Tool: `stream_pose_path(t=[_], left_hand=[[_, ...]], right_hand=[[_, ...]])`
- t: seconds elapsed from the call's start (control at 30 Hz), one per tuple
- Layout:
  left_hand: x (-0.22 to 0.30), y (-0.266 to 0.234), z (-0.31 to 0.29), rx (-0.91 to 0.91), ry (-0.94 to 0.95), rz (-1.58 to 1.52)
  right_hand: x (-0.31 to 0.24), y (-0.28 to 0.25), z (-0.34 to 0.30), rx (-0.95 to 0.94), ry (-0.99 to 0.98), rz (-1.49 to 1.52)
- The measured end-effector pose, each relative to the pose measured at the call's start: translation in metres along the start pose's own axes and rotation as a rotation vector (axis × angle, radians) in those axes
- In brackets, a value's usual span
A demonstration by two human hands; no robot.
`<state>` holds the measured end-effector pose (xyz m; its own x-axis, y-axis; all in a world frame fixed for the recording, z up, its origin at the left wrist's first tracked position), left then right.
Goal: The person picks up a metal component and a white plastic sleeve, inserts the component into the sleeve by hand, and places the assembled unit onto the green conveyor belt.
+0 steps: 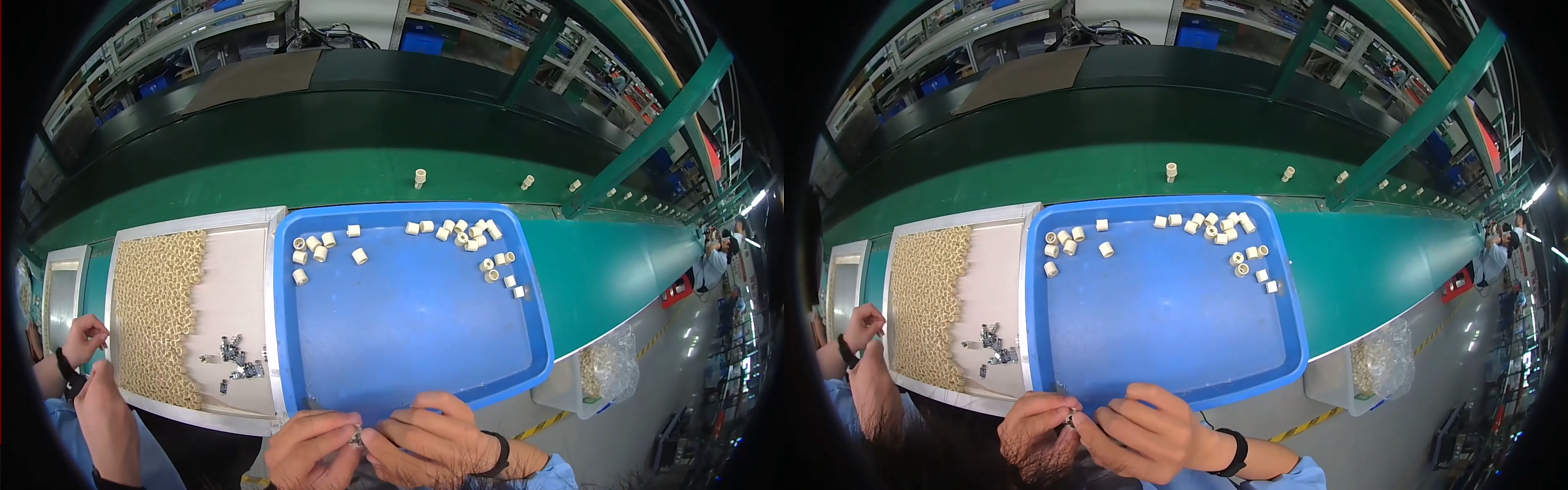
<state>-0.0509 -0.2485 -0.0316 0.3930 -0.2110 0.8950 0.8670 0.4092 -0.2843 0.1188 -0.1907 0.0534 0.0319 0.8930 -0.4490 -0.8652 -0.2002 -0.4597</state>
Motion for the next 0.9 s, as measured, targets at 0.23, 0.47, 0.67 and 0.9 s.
stream_pose_path(t=[0.23, 0.47, 0.67, 0.9], left_hand=[[-0.014, 0.004, -0.002, -0.019, 0.012, -0.07], [-0.003, 0.023, 0.009, -0.106, 0.071, -0.172], [-0.004, 0.024, 0.015, -0.143, 0.078, -0.185], [-0.006, 0.029, 0.011, -0.177, 0.058, -0.201]], right_hand=[[0.11, -0.024, 0.008, -0.357, 0.329, -0.297], [0.255, -0.061, -0.011, -0.507, 0.603, -0.628], [0.302, -0.036, -0.02, -0.576, 0.619, -0.741], [0.307, -0.036, -0.019, -0.653, 0.515, -0.845]])
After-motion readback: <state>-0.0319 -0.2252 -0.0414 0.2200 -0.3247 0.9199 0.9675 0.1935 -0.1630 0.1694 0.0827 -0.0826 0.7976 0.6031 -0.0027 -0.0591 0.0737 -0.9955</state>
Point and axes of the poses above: each hand's wrist, its own z-axis towards the middle knuckle, its own y-axis out of the palm, x = y × z, the point moved 10 cm from there along z, towards the middle knuckle, and after that the axes turned 5 degrees about z, right-handed, at the moved point
